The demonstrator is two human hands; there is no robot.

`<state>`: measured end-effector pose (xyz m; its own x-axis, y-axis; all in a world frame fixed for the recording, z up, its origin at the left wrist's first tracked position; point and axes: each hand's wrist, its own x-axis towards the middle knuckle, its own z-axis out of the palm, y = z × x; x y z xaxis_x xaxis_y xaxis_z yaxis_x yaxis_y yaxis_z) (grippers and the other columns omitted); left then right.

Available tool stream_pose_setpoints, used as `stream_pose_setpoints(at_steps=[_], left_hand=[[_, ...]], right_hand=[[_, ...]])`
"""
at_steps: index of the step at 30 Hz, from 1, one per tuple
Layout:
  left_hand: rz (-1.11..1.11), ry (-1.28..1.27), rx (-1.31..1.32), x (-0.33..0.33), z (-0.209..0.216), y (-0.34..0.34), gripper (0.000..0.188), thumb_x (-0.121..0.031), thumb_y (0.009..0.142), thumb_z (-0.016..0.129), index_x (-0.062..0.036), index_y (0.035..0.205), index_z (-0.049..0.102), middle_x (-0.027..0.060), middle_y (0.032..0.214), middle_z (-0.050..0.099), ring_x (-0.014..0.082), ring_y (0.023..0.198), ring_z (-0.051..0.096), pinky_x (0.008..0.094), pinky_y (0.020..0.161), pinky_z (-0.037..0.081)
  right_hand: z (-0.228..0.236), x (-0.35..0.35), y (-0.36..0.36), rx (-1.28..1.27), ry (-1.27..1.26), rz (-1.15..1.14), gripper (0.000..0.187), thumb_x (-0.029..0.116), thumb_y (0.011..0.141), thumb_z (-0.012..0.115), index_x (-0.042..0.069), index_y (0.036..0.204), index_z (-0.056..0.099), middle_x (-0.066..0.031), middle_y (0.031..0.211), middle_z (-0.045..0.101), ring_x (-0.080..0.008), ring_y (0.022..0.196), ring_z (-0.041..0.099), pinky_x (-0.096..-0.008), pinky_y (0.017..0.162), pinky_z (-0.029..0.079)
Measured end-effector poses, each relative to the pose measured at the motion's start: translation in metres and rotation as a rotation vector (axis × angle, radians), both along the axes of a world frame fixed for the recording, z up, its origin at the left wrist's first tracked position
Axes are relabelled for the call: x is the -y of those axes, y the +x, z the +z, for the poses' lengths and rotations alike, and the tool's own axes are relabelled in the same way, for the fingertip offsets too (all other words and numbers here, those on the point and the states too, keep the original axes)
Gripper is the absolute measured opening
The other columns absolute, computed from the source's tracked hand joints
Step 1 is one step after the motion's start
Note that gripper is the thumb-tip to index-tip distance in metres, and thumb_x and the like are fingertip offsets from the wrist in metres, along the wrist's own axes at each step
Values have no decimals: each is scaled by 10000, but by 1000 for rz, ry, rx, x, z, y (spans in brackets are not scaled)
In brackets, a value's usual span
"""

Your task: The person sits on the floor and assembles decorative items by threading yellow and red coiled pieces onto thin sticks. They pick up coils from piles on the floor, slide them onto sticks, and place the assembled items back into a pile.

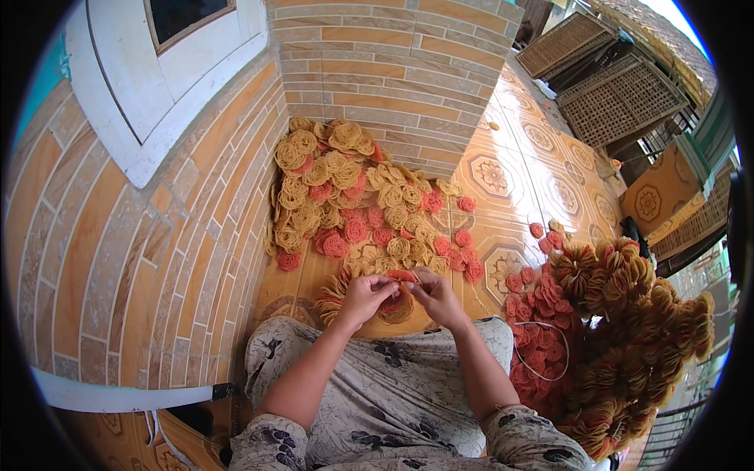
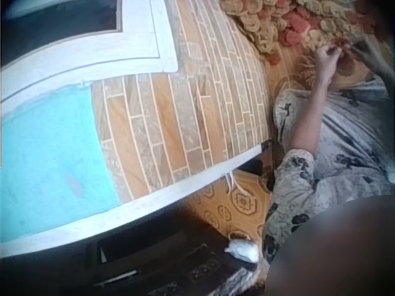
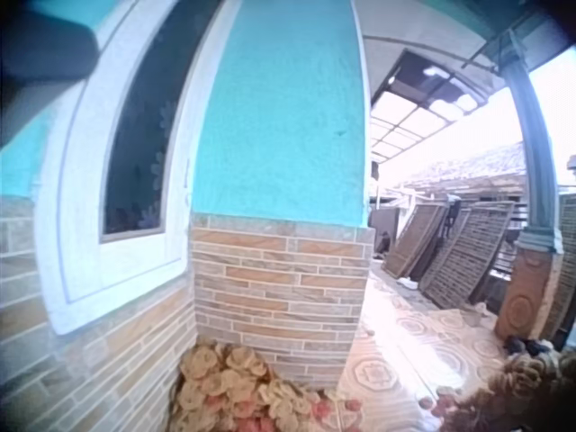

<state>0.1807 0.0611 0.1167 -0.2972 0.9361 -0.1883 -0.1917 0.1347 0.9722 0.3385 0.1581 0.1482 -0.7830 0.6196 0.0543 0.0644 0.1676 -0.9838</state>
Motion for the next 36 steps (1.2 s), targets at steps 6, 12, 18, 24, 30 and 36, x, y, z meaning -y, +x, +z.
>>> stream_pose_setpoints(at_steps=[6, 12, 18, 24, 30, 36], left_hand=[[-34, 7, -35, 0, -4, -1, 187, -151, 913, 647, 22, 973, 683, 29, 867, 694, 64, 778, 617, 233, 717, 495], [-28, 10, -60, 0, -2, 0, 184, -142, 911, 645, 20, 988, 685, 30, 880, 694, 62, 775, 620, 228, 704, 496], [-2, -4, -33, 1, 1, 1, 176, -144, 921, 635, 18, 969, 683, 21, 848, 678, 65, 738, 598, 229, 683, 479], [-16, -11, -39, 0, 0, 1, 179, -147, 918, 639, 21, 966, 681, 26, 854, 686, 68, 752, 609, 229, 697, 487], [-21, 3, -72, 0, -3, 2, 177, -147, 916, 641, 22, 952, 680, 24, 851, 686, 66, 756, 608, 226, 698, 485], [-5, 7, -37, 0, -3, 1, 180, -146, 909, 650, 25, 955, 680, 26, 852, 685, 62, 758, 607, 223, 700, 484]], right_hand=[[6, 3, -2, 20, 99, -52, 300, 223, 975, 552, -49, 1068, 638, -106, 987, 592, -175, 908, 557, -292, 801, 445], [2, 3, -2, 36, 272, -74, 297, 214, 974, 547, -49, 1080, 635, -144, 971, 635, -188, 814, 599, -293, 721, 476], [3, 3, -1, 113, 356, -114, 280, 219, 962, 558, 3, 1114, 649, -153, 956, 664, -215, 726, 616, -293, 671, 487], [4, 4, 0, 180, 360, -148, 278, 246, 956, 567, 53, 1132, 663, -154, 851, 654, -190, 611, 559, -299, 594, 462], [0, 4, -1, 188, 338, -163, 284, 256, 954, 571, 63, 1139, 665, -149, 762, 623, -167, 550, 481, -304, 547, 424], [5, 4, -1, 210, 369, -177, 284, 255, 951, 575, 58, 1133, 667, -161, 777, 628, -185, 550, 490, -306, 551, 428]])
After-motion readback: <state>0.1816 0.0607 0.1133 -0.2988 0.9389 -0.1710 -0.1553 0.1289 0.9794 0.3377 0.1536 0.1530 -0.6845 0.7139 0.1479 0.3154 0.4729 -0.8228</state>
